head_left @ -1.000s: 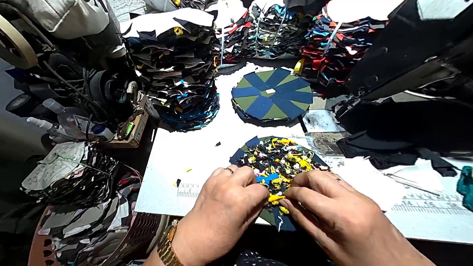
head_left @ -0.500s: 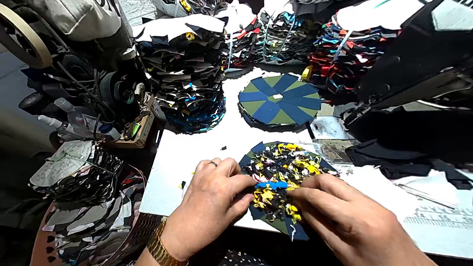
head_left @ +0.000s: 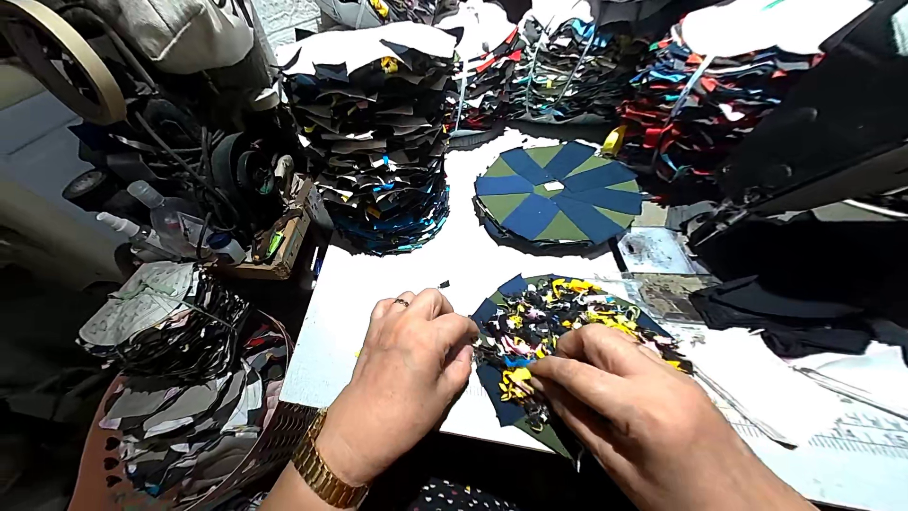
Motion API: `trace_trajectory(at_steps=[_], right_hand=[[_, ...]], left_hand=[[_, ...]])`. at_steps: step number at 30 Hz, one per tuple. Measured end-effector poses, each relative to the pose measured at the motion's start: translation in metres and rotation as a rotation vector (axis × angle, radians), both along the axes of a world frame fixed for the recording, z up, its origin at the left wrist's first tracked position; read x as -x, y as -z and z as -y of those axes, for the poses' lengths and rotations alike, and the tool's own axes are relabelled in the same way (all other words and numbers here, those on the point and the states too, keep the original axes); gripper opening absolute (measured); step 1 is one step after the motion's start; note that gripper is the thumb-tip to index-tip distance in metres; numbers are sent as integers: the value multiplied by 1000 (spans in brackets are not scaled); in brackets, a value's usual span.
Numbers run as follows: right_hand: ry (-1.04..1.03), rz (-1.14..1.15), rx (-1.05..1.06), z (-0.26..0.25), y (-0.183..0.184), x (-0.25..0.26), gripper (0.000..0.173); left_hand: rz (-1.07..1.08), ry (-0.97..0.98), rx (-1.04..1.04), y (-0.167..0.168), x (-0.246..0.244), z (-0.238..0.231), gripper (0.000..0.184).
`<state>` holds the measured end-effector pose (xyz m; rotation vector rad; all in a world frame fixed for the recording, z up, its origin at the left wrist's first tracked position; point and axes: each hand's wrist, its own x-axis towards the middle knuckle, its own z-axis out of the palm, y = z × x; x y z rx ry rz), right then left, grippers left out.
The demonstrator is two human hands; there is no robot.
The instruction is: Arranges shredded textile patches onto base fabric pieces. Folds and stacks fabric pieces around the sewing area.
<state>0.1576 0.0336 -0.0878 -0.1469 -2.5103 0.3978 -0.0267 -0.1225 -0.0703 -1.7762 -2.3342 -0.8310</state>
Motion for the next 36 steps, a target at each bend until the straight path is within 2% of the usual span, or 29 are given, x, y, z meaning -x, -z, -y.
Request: trace_trajectory(at_steps=[7,9,12,17,21,26,30,33,36], right_hand=[[16,-39,-73,9,1,17,20],[15,-40,-25,6,1,16,23],[21,-56,92,-5,-11,1,24],[147,-24,129,-29,-31,-33,22],[150,-1,143,-33,-30,-44,23],[121,139,44,-36,-13,-48,30],[115,47,168,-42,-20,-57,22],[205,-26,168,-49,-28,-64,23],[230,7,162,-50,-25,-67,25]], left_hand=[[30,65,-11,0,-9,-12,9],[21,66,-20,2,-10,-15,9],[30,51,-53,1,-6,-14,10],[83,67,-157,-3,-7,-9,11],[31,138,-120,-1,-18,-16,15],[-44,122,6,0,-20,-18,24],[-25,130,-74,-7,-22,-18,22],[-22,166,-148,-9,-29,-23,20],[-28,223,-173,-7,-44,-32,18]])
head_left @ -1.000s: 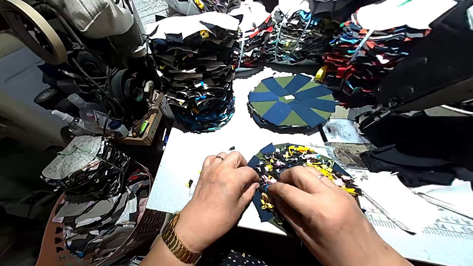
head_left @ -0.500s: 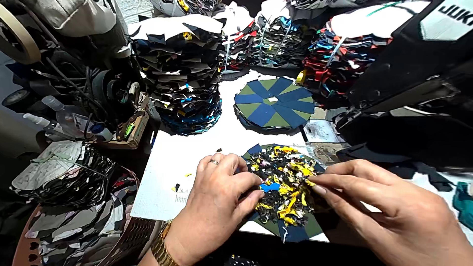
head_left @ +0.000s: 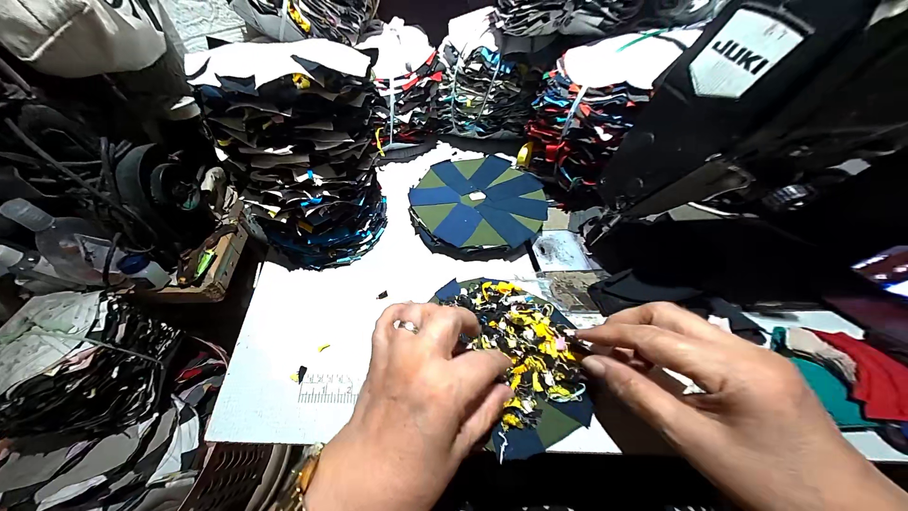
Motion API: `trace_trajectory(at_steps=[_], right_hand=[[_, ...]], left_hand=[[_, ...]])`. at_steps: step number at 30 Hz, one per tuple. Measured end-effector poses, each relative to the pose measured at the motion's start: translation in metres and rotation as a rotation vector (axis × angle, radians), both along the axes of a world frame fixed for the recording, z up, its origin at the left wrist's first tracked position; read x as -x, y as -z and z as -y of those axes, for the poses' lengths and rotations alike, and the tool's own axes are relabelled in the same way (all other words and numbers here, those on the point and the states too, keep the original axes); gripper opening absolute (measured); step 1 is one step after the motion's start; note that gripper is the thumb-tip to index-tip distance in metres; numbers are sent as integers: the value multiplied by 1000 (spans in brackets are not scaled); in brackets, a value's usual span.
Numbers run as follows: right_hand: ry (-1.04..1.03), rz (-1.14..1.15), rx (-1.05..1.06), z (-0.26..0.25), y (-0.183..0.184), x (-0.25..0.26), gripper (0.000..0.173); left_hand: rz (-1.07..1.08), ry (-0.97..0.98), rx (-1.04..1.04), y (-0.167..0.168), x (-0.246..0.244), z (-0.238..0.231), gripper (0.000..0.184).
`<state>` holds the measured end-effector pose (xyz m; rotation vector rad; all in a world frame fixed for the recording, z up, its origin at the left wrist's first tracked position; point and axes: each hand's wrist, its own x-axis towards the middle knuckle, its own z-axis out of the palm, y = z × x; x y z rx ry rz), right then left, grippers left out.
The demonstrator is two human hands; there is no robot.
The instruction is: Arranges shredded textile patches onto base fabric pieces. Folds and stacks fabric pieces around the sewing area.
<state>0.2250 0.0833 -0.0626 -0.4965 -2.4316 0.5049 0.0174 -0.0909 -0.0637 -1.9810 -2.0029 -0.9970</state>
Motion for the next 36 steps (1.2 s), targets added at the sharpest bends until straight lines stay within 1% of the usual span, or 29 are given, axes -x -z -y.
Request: trace_trajectory(at_steps=[2,4,7,10,15,18,20,23,27,30,33,36], right_hand=[[-42,25,21,4,7,1,28],[-50,45,-5,11,14,4,29],[-28,41,-83,18,21,9,23],[-69,7,-101,23,18,9,20],[-131,81,-40,28,18,5,25],[-151,40,64,19,14,-1,27],[-71,-26,108,11,7,-5,25],[89,-58,67,5,7,-5,27],[98,-22,13,11,20,5,31],[99,-46,-50,13,25,12,23],[117,-94,-67,9,19,12,21],[169,-138,-82,9,12,16,20]], left_hand=[[-21,44,42,3,-9,-4,17],[-53,59,85,7,-14,-8,16],[-88,37,106,10,-15,-12,14],[-92,31,105,9,-15,-12,14],[-49,22,58,9,-17,-11,18],[-40,43,31,11,-22,-13,21],[-44,53,59,13,-27,-15,22],[-63,71,113,17,-31,-18,21],[-57,85,104,18,-32,-18,21],[-55,91,65,17,-32,-19,23],[-76,66,39,17,-34,-22,28],[-110,18,58,19,-35,-25,28]])
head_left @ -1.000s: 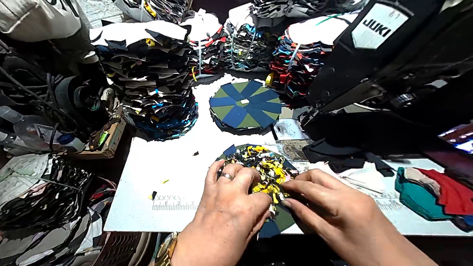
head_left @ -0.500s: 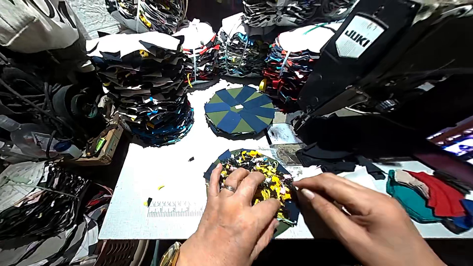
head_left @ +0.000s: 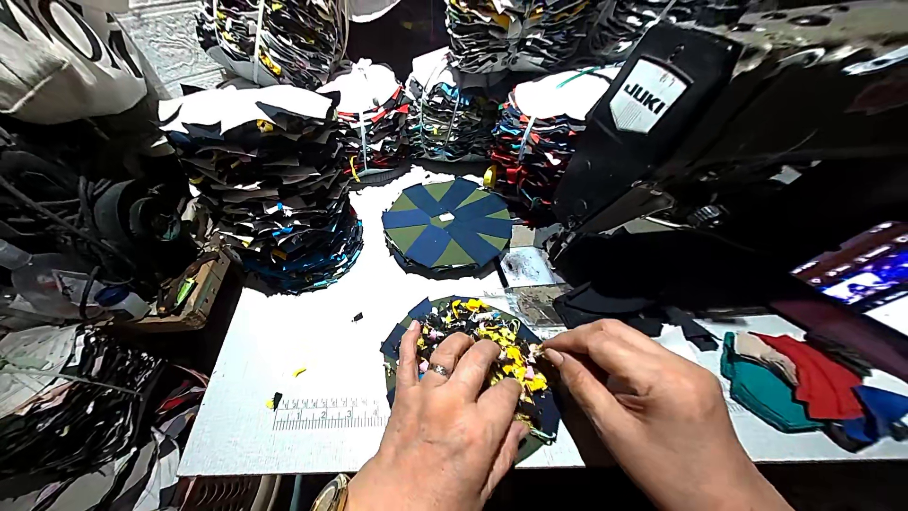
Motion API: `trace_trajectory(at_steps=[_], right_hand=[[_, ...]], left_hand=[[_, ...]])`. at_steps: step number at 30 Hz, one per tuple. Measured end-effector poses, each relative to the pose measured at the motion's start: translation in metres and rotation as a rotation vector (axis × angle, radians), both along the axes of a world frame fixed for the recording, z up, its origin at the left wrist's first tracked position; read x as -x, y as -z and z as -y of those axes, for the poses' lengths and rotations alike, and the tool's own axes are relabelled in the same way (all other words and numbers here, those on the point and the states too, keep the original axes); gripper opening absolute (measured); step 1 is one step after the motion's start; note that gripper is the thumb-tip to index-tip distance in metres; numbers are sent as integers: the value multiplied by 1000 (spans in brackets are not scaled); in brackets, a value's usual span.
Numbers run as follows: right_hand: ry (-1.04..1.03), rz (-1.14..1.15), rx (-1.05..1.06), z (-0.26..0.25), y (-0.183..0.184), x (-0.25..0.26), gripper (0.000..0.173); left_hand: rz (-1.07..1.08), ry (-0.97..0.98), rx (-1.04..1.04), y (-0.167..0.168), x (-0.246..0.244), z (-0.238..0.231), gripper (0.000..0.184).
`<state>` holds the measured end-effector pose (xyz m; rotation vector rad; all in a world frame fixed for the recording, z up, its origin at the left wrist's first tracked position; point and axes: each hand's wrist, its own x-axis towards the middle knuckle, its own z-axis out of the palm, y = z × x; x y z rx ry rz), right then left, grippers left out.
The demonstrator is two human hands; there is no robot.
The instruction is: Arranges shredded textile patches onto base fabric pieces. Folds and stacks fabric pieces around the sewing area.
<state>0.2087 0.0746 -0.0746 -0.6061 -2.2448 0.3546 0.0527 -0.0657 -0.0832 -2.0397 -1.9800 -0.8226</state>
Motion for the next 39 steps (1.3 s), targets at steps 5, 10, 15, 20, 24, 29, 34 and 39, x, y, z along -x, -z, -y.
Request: trace_trajectory(at_steps=[5,10,15,20,24,29,34,39], right_hand=[[-30,56,12,-4,7,5,22],[-119,85,15,-2,3,3,25],[-101,122,9,-5,11,3,20],[-34,70,-18,-6,5,1,19],[-67,126,-30,-7,14,2,20],[-110,32,15,-6,1,-5,23],[-135,136,-20,-7,14,1,30],[-166,120,-24,-1,3,-3,27]], left_hand=[[2,26,26,-1,-1,0,23],[8,57,13,-3,1,2,19],[-21,72,28,-4,0,2,14],[-25,65,19,-3,1,5,14],[6,46,-32,-2,1,7,13],[36,-32,-85,-7,13,16,14],[-7,-101,31,-6,17,20,16],[40,-75,81,-12,21,26,19]])
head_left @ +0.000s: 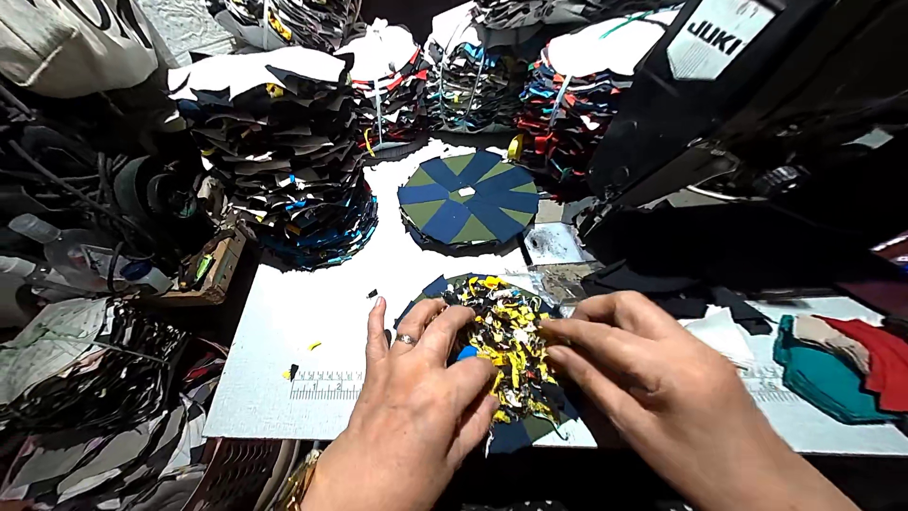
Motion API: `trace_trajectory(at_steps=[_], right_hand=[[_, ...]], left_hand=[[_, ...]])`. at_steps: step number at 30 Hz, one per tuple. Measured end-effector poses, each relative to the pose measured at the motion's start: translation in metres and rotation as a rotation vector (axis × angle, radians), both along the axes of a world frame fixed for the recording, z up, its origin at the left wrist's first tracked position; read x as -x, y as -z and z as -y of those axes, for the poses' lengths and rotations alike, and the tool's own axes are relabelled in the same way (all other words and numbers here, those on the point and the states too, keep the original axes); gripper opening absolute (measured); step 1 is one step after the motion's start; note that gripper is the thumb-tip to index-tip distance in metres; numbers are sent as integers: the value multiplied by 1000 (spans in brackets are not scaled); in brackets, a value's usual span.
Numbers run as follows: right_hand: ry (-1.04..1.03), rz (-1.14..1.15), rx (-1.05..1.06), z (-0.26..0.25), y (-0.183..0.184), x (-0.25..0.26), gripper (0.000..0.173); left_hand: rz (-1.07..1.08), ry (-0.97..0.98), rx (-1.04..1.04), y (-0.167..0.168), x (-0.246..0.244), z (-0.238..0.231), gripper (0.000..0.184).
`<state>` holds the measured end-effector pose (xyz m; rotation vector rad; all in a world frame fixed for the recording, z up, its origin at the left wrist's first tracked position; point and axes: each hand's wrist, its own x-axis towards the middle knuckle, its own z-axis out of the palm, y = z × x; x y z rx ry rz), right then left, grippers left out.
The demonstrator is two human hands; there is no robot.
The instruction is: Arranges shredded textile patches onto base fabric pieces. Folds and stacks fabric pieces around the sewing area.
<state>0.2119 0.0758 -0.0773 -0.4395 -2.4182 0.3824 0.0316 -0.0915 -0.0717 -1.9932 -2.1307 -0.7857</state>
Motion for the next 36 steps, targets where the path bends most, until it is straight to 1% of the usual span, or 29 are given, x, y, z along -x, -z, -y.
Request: trace_trajectory(at_steps=[3,6,11,15,17,22,25,28,33,36], right_hand=[[-75,15,64,4,-6,-13,24],[-160,97,140,10,-3,-20,29],[-157,70,59,18,5,-11,20],[-177,41,7,20,6,0,19],[-189,65,20,18,6,0,21],[-170,68,69,20,-12,-1,22],[-215,89,56,27,-3,8,23],[-238,92,51,31,8,15,21],[-212,58,13,34,10,20,20],[-243,76,29,32,11,18,23]], left_hand=[[-6,34,-33,-6,5,4,17],[5,67,-14,-8,10,9,16],[-9,25,-27,-9,20,15,14],[-19,-46,-37,-13,27,22,15],[-22,-62,-36,-13,30,25,14],[17,1,33,-8,30,31,14],[8,48,70,-7,26,28,13],[25,81,63,-6,21,22,11],[56,77,16,-1,13,14,12],[52,63,18,0,13,14,14]])
